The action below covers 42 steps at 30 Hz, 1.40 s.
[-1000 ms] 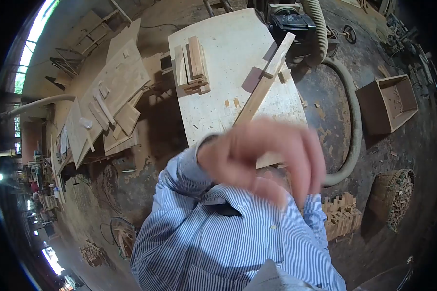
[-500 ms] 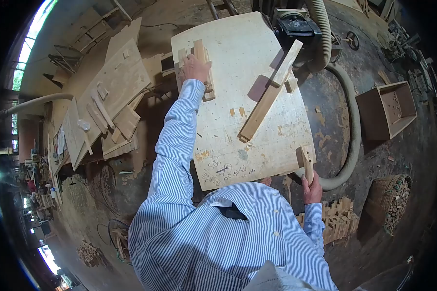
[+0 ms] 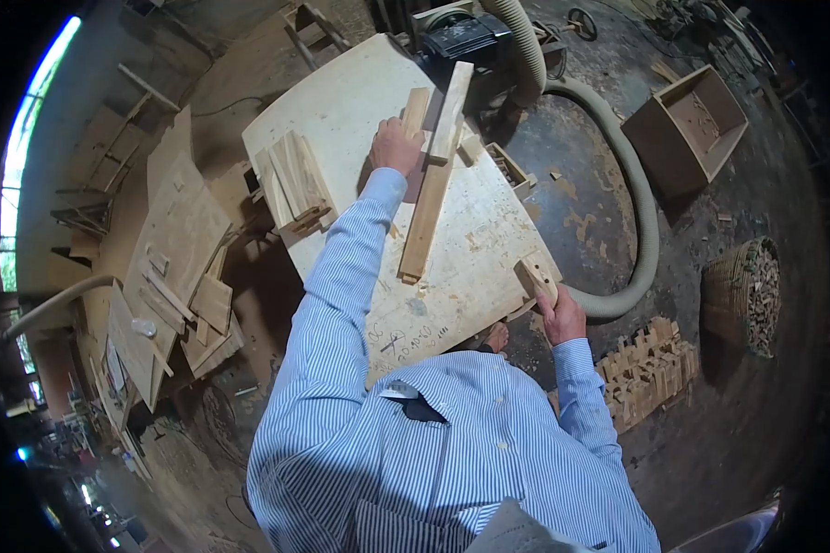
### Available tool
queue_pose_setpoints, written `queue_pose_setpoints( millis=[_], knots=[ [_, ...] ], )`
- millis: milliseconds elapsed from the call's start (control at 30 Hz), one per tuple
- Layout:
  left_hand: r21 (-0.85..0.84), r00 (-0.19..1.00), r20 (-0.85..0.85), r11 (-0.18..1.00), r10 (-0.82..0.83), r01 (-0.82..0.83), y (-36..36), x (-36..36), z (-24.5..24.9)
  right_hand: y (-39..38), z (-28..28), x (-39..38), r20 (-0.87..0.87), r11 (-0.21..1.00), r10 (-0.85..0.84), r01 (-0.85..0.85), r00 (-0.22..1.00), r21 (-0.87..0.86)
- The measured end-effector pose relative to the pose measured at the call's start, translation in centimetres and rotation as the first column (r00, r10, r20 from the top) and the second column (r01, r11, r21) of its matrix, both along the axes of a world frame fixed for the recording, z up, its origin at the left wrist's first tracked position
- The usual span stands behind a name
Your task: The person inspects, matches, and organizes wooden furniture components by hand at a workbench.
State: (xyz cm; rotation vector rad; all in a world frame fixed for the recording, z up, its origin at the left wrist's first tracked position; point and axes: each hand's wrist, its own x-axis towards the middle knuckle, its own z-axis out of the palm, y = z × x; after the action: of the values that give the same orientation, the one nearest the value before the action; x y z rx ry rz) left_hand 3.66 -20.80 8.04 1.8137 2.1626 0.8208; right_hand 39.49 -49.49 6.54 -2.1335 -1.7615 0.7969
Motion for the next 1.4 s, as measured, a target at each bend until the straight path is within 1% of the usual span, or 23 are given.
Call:
queue_pose_setpoints(
  millis=[33,133,200,267,333,400,467,533,567,600,667,700,767,833,867,933,1000,1067,1100,1233,1300,1367,1400],
  knots=[
    [-0.014,0.999,-0.038,1.0,0.017,-0.018,1.0,0.8,-0.6,0.1,0.0,-0.1,0.001,1.0,-0.013,0.013,1.0,-0.004],
    [-0.029,0.996,-0.079,0.999,0.028,-0.03,4.7,1.5,-1.2,1.1,0.2,-0.7,0.0,1.0,-0.005,0.005,1.0,0.017],
    [-0.058,0.992,-0.12,0.997,0.039,-0.047,5.9,2.0,-1.6,1.5,0.5,-0.4,0.003,1.0,-0.004,0.005,1.0,-0.03],
    [-0.071,0.998,0.043,0.996,-0.055,0.058,6.3,2.2,-2.6,1.3,0.6,0.2,-0.004,0.999,-0.004,0.004,1.0,-0.038],
    [-0.086,0.995,0.067,0.993,-0.076,0.081,5.3,2.4,-3.5,1.3,0.7,1.1,-0.01,0.999,-0.004,0.004,1.0,-0.045],
    [-0.102,0.991,0.091,0.989,-0.095,0.104,5.0,3.0,-3.8,1.7,0.7,1.8,-0.063,0.997,0.02,-0.025,0.998,-0.072],
    [-0.102,0.988,0.149,0.993,-0.037,0.053,5.1,3.3,-3.9,1.7,0.3,2.2,-0.091,0.995,0.037,-0.045,0.995,-0.085],
    [-0.077,0.993,0.117,0.996,-0.028,0.037,5.1,3.8,-4.9,1.8,0.5,2.8,-0.109,0.993,0.066,-0.076,0.992,-0.095],
    [-0.052,0.996,0.085,0.998,-0.024,0.028,5.1,4.0,-5.3,1.6,0.6,3.0,-0.084,0.988,0.074,-0.084,0.994,-0.129],
    [-0.052,0.996,0.085,0.998,-0.017,0.021,5.4,4.1,-5.5,1.5,0.7,3.1,-0.059,0.982,0.082,-0.091,0.995,-0.164],
    [-0.042,0.994,0.098,0.998,-0.037,0.042,6.2,3.8,-5.6,2.0,0.8,3.2,-0.047,0.98,0.101,-0.107,0.994,-0.167],
    [-0.042,0.995,0.099,0.999,-0.031,0.035,6.3,3.9,-5.2,2.5,1.4,3.1,-0.06,0.982,0.084,-0.092,0.995,-0.165],
    [-0.098,0.99,0.139,0.995,-0.006,0.02,6.6,4.0,-4.2,2.8,1.6,2.9,-0.072,0.983,0.073,-0.084,0.995,-0.163],
    [-0.105,0.993,0.114,0.994,0.0,0.013,6.2,3.8,-4.8,2.6,1.4,2.8,-0.096,0.982,0.058,-0.074,0.994,-0.175],
    [-0.112,0.996,0.089,0.994,-0.002,0.012,5.9,3.6,-5.1,2.3,1.1,2.9,-0.095,0.981,0.064,-0.08,0.993,-0.175],
    [-0.098,0.996,0.091,0.995,-0.002,0.011,6.4,3.4,-6.0,2.4,0.5,2.9,-0.098,0.99,0.086,-0.096,0.992,-0.107],
    [-0.089,0.995,0.097,0.996,-0.007,0.015,7.4,2.8,-6.2,3.3,0.2,2.2,-0.09,0.988,0.068,-0.079,0.994,-0.133],
    [-0.069,0.997,0.084,0.998,-0.001,0.006,9.3,1.6,-5.9,5.0,-0.3,0.9,-0.085,0.993,0.061,-0.069,0.995,-0.094],
    [-0.065,0.996,0.091,0.998,-0.001,0.007,10.5,0.7,-6.2,6.1,-0.6,0.1,-0.052,0.993,0.082,-0.086,0.995,-0.084],
    [-0.069,0.993,0.119,0.997,-0.009,0.017,14.0,-1.9,-6.8,9.0,-0.9,-2.1,-0.032,0.99,0.1,-0.103,0.994,-0.096],
    [-0.075,0.992,0.122,0.997,-0.006,0.015,13.9,-1.6,-6.9,9.0,-1.2,-2.1,-0.047,0.994,0.088,-0.09,0.995,-0.063],
    [-0.059,0.997,0.07,0.998,-0.007,0.011,12.6,-0.6,-7.0,7.9,-2.0,-1.3,-0.033,0.995,0.086,-0.088,0.996,-0.057],
    [-0.054,0.997,0.078,0.998,-0.009,0.014,12.1,-0.2,-7.4,7.4,-2.3,-1.1,-0.026,0.995,0.085,-0.087,0.996,-0.056]
  ],
)
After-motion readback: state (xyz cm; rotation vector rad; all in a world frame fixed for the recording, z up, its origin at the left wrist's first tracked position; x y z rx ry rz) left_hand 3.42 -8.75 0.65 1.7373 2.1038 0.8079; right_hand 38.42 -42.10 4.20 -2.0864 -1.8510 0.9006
